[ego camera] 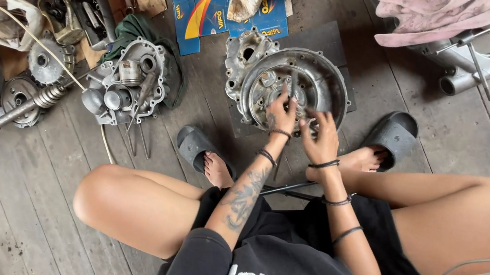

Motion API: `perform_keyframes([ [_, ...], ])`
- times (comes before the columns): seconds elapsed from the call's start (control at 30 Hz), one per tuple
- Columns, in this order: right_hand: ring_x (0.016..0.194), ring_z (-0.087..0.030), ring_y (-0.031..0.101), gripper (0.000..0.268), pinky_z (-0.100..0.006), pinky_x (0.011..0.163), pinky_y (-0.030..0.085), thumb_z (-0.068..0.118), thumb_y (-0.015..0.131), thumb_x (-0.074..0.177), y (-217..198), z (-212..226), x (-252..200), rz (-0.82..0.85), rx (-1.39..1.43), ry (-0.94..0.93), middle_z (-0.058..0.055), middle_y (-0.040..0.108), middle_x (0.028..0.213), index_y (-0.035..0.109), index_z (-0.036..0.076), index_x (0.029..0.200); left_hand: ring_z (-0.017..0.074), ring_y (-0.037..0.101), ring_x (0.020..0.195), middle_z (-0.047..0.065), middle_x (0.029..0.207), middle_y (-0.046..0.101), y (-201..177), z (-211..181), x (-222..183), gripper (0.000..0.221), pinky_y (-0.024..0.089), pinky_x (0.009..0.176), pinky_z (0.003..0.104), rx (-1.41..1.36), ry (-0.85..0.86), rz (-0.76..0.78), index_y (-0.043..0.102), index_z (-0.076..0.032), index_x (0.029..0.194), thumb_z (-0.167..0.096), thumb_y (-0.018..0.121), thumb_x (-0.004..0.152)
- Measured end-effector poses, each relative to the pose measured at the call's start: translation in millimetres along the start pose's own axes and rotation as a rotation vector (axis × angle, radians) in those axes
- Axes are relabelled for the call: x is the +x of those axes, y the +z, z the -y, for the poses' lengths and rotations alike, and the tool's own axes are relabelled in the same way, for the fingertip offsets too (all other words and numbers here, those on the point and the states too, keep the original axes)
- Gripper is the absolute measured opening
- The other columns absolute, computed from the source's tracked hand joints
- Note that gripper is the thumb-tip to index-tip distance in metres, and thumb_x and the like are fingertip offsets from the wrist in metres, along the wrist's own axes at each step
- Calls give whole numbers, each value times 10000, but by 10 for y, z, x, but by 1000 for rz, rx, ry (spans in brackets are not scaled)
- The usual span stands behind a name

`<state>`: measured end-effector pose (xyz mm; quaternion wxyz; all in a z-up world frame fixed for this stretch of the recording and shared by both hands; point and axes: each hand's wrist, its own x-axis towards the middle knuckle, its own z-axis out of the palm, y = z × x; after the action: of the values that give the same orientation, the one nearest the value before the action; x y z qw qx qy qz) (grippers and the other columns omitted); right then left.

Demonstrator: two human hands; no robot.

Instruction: The person is sitting on the floor, inspecting a motorcycle engine casing by rotating it, touching various parts, and using a small metal probe to check internal components.

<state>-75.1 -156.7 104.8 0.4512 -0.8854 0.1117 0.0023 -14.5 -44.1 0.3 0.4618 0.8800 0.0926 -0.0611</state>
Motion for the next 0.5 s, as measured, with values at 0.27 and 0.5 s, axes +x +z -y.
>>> perform_keyframes([
  [0.27,974,-312,596,456,-474,898,490,204,777,831,239,-1002,252,-466,-44,247,-71,489,1101,569,153,1233,156,557,381,94,692,599,295,-145,203,490,496,340,250,-471,-323,34,258,132,1510,-79,336,1075],
  [0.5,1178,-568,594,682,-700,980,455,79,579,921,511,-1256,202,-13,26,486,-338,573,1294,204,146,1487,201,634,383,76,717,710,961,395,579,416,515,289,273,-344,-463,-109,524,8,1379,-227,529,1036],
])
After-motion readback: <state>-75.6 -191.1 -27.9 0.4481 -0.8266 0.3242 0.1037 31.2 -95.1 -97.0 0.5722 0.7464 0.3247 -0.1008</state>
